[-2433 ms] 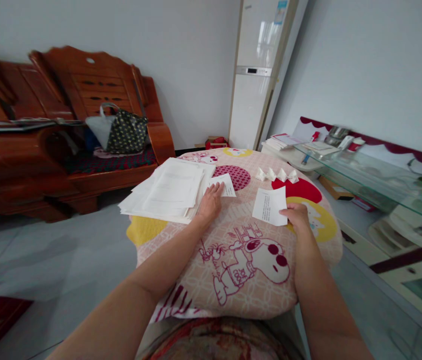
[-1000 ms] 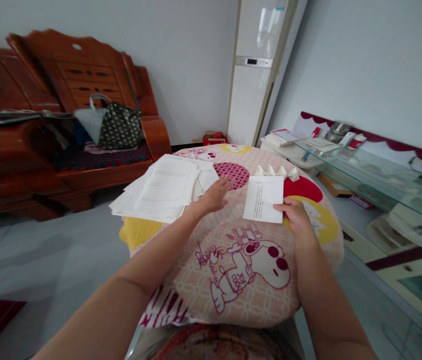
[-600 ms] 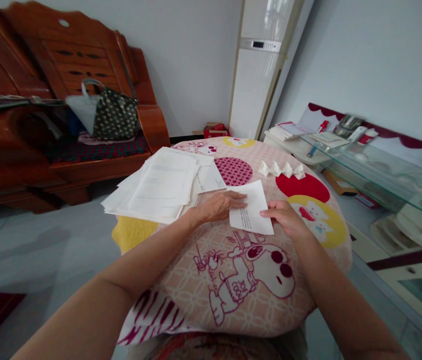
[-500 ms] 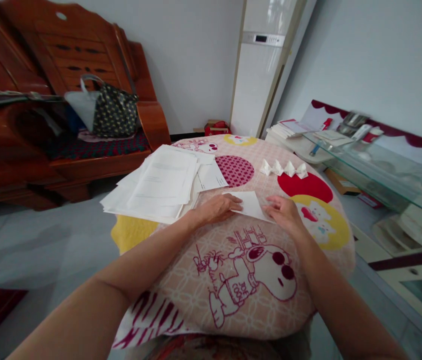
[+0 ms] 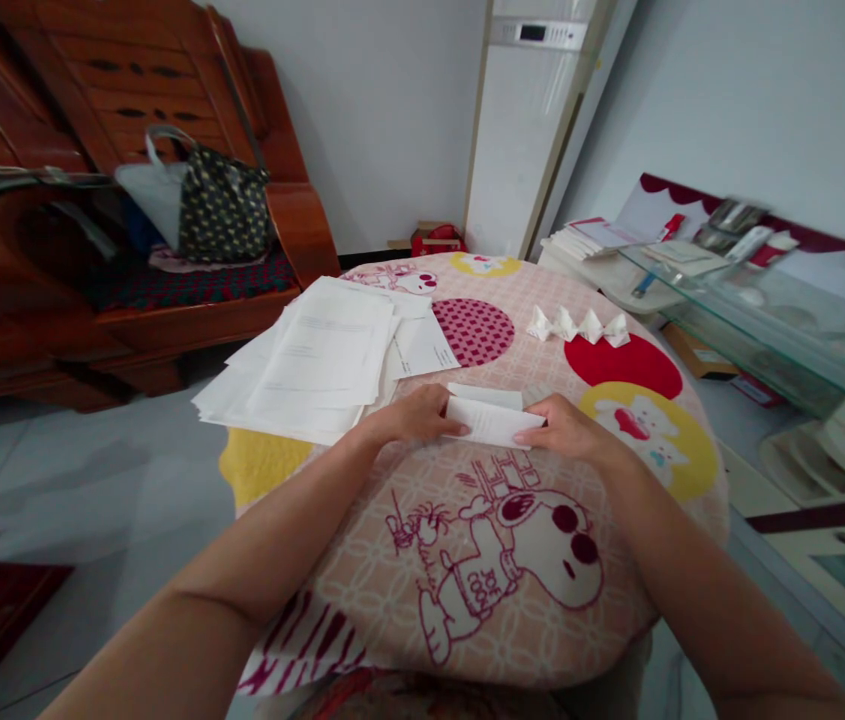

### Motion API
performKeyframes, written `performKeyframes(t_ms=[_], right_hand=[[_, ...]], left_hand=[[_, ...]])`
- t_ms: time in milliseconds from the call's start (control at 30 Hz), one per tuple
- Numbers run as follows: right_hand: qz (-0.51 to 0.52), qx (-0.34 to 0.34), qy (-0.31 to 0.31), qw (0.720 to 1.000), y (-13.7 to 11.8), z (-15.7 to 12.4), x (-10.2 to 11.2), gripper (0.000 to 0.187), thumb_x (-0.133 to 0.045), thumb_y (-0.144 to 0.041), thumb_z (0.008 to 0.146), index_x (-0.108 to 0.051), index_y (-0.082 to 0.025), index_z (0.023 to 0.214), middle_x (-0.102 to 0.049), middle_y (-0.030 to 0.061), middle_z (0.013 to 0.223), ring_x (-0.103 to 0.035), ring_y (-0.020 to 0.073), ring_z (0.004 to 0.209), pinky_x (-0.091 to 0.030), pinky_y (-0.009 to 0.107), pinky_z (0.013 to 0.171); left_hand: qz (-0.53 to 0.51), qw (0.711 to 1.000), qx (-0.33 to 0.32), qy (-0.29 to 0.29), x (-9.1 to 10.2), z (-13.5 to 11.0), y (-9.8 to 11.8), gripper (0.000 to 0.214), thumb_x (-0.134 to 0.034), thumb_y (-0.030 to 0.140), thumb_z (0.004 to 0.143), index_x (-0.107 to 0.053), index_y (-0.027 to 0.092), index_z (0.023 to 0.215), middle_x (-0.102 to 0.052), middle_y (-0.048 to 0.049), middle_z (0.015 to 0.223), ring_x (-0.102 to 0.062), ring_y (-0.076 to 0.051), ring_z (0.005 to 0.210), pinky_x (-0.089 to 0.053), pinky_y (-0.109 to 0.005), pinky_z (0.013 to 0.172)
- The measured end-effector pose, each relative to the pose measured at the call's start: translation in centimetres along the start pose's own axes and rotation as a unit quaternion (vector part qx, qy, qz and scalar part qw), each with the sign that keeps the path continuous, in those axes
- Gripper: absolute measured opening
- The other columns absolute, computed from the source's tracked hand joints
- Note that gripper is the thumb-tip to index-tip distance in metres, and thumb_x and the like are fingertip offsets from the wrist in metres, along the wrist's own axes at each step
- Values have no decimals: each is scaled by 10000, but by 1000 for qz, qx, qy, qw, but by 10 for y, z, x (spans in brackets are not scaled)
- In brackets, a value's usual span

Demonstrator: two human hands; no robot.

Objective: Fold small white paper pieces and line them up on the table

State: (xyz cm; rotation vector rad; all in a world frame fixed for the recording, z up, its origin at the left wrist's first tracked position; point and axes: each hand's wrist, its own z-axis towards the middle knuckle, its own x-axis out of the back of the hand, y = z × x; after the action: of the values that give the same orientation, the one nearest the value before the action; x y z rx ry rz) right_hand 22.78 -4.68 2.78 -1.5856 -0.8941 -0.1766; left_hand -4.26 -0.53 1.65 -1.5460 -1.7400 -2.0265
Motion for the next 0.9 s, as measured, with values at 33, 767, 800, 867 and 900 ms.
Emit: performKeyframes(t_ms=[33, 767, 800, 867, 900], right_hand=[[18, -16, -8, 1000, -2, 5, 2, 96, -720, -224, 703, -715, -131, 722, -635, -11, 599, -535, 110, 539, -380, 207, 488], [-196, -164, 173, 951, 0, 27, -16, 296, -621, -338, 862, -713, -152, 651, -701, 87, 626, -661, 177, 644, -410, 246, 574], [-199, -166, 173, 950, 0, 27, -16, 305, -613, -342, 866, -721, -151, 655, -703, 91, 627, -666, 181, 655, -410, 248, 579], [-203, -171, 171, 949, -1, 28, -16, 315, -601, -348, 872, -739, -148, 672, -704, 97, 628, -674, 188, 673, -409, 253, 587], [-204, -175, 171, 948, -1, 28, -16, 315, -601, -351, 872, -746, -148, 680, -705, 97, 629, -676, 191, 678, -408, 256, 591]], left_hand=[[-37, 999, 16, -6, 0, 1, -2, 282, -710, 348, 778, -609, 143, 612, -566, 18, 564, -485, -94, 526, -351, -211, 517], [77, 962, 210, 154, -12, 13, 3, 282, -588, 257, 845, -673, 180, 588, -632, -22, 507, -652, -151, 625, -518, -234, 724], [82, 962, 211, 155, -13, 14, 4, 274, -586, 255, 843, -681, 179, 597, -633, -24, 510, -657, -154, 637, -522, -237, 739], [84, 961, 212, 156, -13, 14, 4, 268, -586, 260, 841, -690, 176, 609, -635, -27, 513, -664, -160, 649, -529, -244, 758], [83, 961, 212, 156, -13, 14, 4, 265, -588, 263, 840, -692, 175, 613, -635, -27, 513, -667, -161, 651, -531, -247, 764]])
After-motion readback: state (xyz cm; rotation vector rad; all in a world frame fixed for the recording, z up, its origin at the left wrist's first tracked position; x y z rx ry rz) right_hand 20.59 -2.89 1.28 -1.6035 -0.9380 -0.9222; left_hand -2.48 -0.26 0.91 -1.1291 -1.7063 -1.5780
